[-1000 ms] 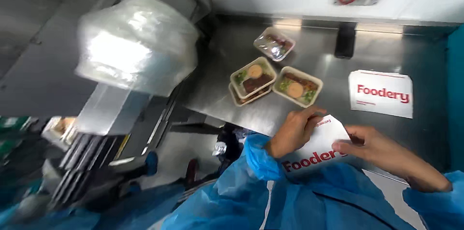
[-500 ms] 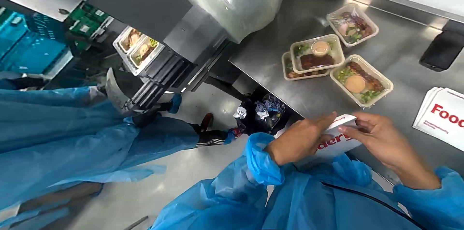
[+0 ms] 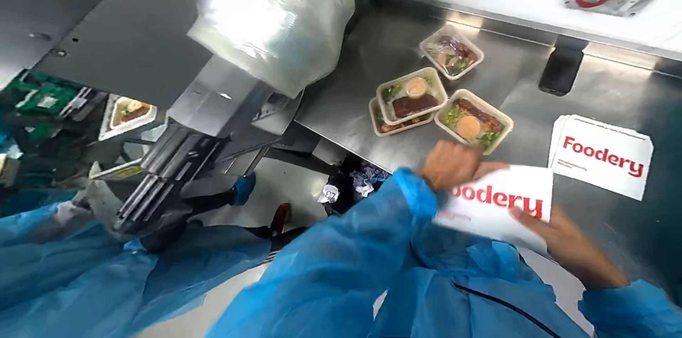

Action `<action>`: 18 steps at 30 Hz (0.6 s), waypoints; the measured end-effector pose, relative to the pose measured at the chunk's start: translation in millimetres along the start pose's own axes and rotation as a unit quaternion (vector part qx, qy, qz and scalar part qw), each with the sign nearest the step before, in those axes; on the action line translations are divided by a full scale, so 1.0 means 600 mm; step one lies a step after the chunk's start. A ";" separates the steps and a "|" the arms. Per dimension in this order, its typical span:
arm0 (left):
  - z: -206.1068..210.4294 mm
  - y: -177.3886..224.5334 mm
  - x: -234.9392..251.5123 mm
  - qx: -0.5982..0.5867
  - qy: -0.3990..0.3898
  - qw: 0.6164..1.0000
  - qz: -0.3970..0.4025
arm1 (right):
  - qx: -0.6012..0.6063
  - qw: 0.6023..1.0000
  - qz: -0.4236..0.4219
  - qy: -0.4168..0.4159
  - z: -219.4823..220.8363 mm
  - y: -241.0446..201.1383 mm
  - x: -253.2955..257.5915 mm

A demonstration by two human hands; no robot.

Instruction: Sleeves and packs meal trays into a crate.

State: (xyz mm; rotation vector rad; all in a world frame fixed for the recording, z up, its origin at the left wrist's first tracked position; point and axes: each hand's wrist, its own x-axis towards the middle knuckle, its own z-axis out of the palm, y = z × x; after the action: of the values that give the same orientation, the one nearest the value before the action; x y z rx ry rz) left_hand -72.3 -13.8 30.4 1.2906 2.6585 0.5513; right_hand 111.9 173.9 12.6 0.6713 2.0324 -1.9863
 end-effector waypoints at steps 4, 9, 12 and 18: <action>0.049 -0.091 0.227 0.028 -0.096 0.992 -0.075 | 0.188 0.951 0.077 0.234 -0.052 0.074 0.043; 0.051 -0.113 0.290 0.026 -0.299 0.933 -0.199 | 0.304 0.922 0.076 0.228 -0.065 0.128 0.131; 0.084 -0.124 0.246 -0.135 -0.198 0.944 -0.225 | 0.288 0.927 0.090 0.223 -0.097 0.121 0.138; 0.159 -0.136 0.151 -0.568 -0.072 0.767 -0.291 | 0.352 0.918 0.074 0.170 -0.177 0.123 0.128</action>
State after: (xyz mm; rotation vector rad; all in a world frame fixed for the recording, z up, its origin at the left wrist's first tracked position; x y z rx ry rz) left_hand -162.1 36.0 -85.2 0.1175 1.7418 1.4855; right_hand 95.8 290.0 -81.6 1.3430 1.2905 -2.6439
